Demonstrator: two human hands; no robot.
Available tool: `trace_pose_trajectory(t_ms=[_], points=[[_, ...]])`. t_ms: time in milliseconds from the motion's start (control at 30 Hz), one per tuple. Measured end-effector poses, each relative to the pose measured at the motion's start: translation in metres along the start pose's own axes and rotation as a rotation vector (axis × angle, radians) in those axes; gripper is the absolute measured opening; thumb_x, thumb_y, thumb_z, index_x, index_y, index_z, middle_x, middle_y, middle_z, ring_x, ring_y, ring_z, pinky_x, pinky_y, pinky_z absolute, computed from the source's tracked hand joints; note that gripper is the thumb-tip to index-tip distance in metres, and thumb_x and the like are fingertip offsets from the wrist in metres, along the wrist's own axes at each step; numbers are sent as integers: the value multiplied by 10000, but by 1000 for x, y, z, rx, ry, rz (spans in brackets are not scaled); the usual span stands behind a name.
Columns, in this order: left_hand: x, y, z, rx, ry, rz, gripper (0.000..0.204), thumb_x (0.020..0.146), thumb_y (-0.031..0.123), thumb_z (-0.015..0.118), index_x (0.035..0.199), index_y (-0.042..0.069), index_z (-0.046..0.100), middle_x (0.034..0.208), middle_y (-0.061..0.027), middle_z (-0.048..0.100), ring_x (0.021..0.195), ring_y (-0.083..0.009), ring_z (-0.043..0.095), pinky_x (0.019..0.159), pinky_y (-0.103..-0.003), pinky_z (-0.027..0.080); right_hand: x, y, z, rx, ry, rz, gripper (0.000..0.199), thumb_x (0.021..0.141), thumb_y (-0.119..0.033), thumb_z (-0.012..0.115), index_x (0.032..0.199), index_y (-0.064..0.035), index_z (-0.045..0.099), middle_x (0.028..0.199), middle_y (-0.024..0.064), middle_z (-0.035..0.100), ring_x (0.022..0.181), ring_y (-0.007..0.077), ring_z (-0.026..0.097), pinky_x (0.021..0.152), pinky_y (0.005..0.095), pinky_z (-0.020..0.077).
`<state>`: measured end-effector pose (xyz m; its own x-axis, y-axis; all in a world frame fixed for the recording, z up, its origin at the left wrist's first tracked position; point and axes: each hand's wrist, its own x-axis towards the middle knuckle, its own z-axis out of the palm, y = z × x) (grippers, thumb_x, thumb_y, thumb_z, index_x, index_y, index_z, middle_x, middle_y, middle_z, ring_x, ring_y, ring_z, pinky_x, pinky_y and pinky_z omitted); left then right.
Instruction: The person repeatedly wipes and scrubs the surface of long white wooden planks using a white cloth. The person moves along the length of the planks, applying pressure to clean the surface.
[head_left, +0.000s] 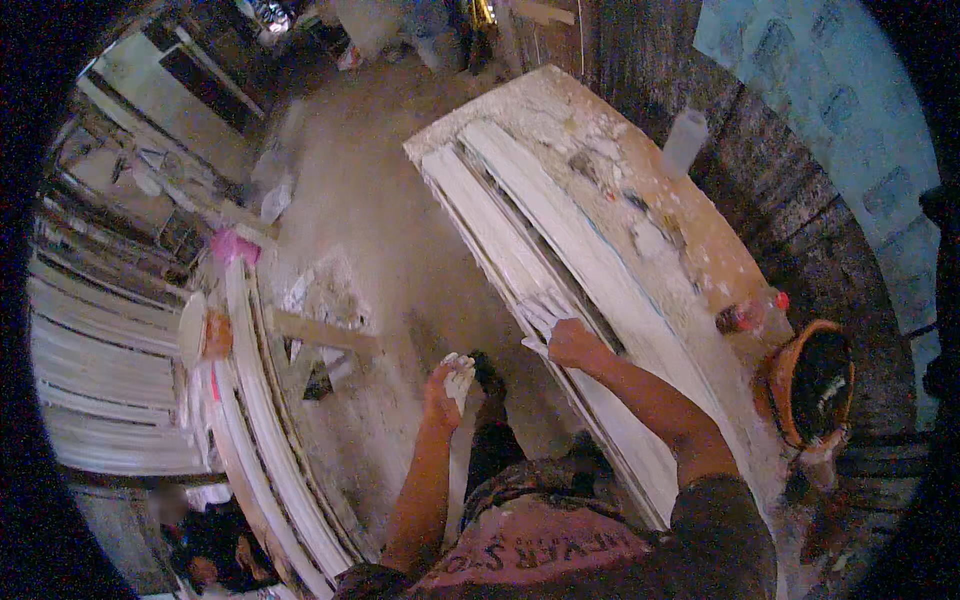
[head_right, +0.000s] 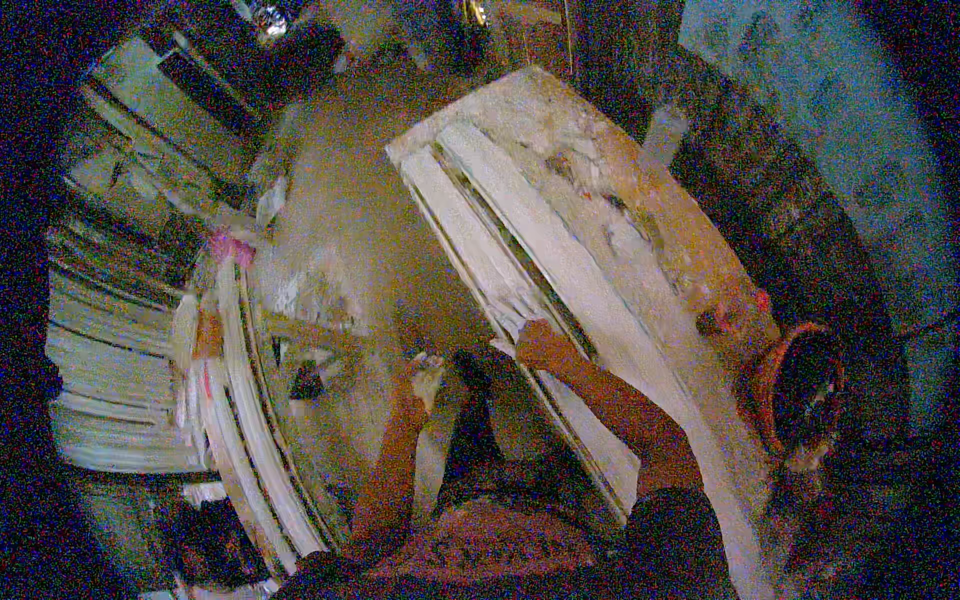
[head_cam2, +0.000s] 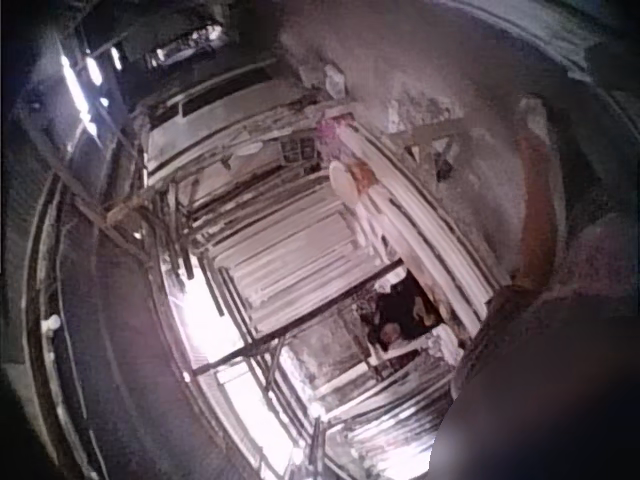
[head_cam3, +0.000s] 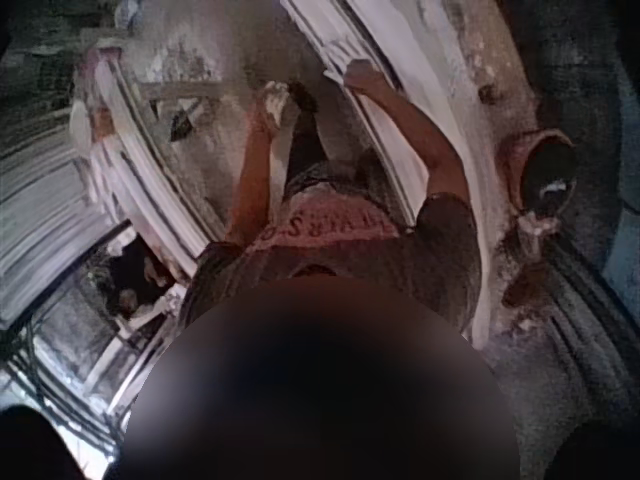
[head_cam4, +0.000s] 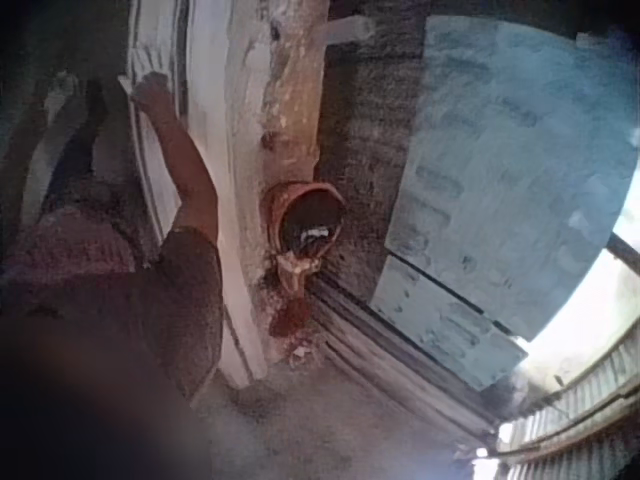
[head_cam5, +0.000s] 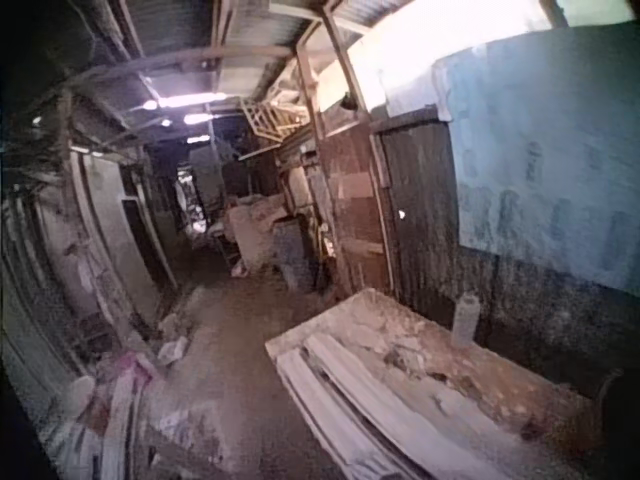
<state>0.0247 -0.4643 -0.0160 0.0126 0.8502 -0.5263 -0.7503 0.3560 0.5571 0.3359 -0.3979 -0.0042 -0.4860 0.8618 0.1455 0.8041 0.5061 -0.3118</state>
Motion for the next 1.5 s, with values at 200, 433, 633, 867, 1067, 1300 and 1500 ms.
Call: trace_pose_trajectory(t_ms=[200, 433, 633, 867, 1067, 1300, 1500], points=[[142, 75, 20, 158, -18, -83, 364, 943, 227, 688, 1248, 40, 627, 1204, -133, 692, 1161, -300, 659, 1097, -449, 489, 189, 25, 20, -108, -116, 10, 702, 1033, -538, 492, 1600, -150, 351, 1642, 140, 370, 1495, 394, 356, 1105, 496, 448], [217, 185, 26, 282, -83, 30, 349, 981, 251, 625, 1257, 38, 625, 1184, -105, 681, 1205, -271, 619, 1093, -452, 484, 399, 61, 60, -134, 76, 77, 722, 943, -420, 567, 1594, -172, 378, 1672, 92, 340, 1454, 337, 444, 1114, 494, 440], [254, 252, 11, 547, -100, 64, 390, 993, 268, 612, 1314, 45, 613, 1247, -96, 676, 1239, -277, 615, 1121, -448, 469, 497, 86, 68, -424, 214, -26, 693, 966, -425, 540, 1577, -130, 398, 1661, 166, 326, 1467, 355, 415, 1156, 510, 407], [281, 240, 30, 456, 2, -242, 418, 1020, 229, 559, 1378, 15, 565, 1328, -130, 645, 1256, -294, 614, 1131, -450, 475, 405, 47, 60, 28, 90, 176, 675, 991, -433, 531, 1569, -109, 398, 1637, 195, 348, 1457, 376, 421, 1172, 507, 385], [281, 207, 100, 759, -507, -96, 466, 1017, 239, 564, 1427, 23, 513, 1409, -146, 588, 1291, -304, 584, 1188, -437, 396, 154, -10, 40, 430, 46, 482, 661, 1013, -440, 522, 1561, -91, 399, 1617, 220, 367, 1448, 393, 427, 1186, 504, 366], [281, 109, 209, 1355, -861, -88, 495, 994, 278, 661, 1415, 35, 565, 1505, -169, 524, 1410, -311, 484, 1210, -411, 319, -53, -95, 4, 165, 355, 793, 588, 1006, -373, 599, 1500, -81, 471, 1536, 221, 462, 1425, 416, 438, 1203, 508, 342], [276, 58, 269, 1901, -2079, 335, 608, 981, 300, 685, 1500, 65, 473, 1598, -257, 378, 1466, -454, 377, 1227, -485, 311, -7, -119, 12, 44, 580, 1357, 601, 988, -277, 620, 1505, -24, 448, 1586, 317, 322, 1455, 479, 361, 1188, 547, 346]])
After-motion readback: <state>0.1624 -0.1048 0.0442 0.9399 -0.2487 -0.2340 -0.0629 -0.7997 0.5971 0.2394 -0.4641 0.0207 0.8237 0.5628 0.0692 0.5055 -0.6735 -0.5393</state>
